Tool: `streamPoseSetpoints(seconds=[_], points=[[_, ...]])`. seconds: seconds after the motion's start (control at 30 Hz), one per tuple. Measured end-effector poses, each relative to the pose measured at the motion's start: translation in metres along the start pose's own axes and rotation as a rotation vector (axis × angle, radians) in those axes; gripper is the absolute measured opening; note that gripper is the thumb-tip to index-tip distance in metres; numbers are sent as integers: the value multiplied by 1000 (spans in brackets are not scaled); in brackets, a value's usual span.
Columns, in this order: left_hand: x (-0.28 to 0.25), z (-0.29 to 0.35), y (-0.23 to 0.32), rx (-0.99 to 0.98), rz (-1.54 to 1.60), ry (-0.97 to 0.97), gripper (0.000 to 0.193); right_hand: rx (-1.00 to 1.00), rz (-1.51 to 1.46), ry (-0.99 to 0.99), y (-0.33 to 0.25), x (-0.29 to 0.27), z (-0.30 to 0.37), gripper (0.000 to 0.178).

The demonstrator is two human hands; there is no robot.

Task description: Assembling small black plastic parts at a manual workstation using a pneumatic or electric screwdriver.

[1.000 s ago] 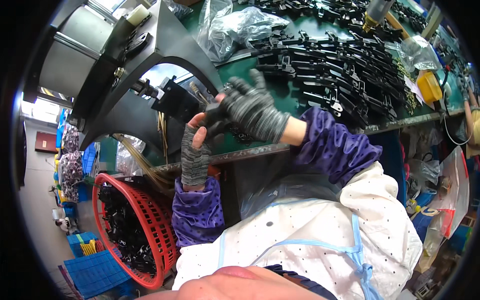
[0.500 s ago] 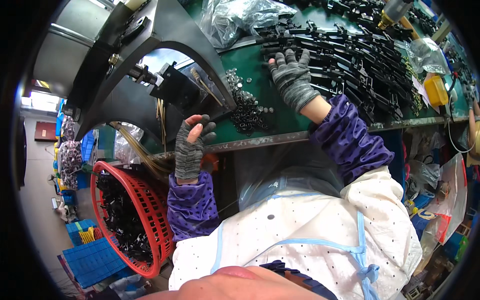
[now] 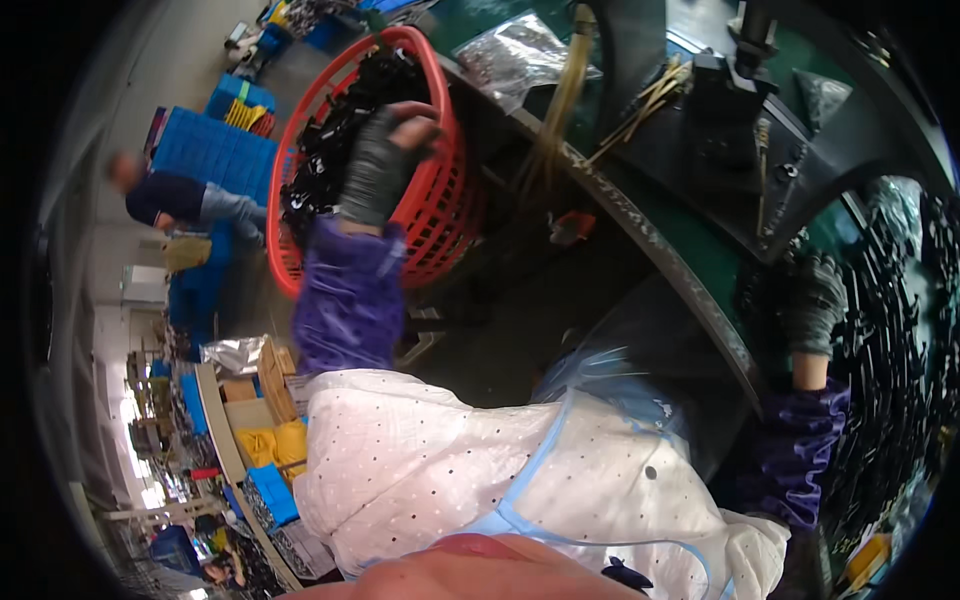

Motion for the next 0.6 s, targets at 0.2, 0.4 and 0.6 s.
streamPoseSetpoints(seconds=[0.2,0.4,0.6], points=[[-239,-2,-134,-424,-109,429,31,93,12,4,17,-7,10,28],[-231,34,-209,-694,-847,-108,53,18,49,46,15,-6,7,26],[-145,31,-196,-723,-1480,-444,66,206,18,-158,17,-12,13,23]])
Point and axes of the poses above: each hand's wrist, its own z-axis away from the middle knuckle, its own x-axis out of the palm, y = z × x, the point moved 7 cm from there along -z, towards the middle knuckle, and after that the axes turned 3 degrees about y, right-handed, at the moved point
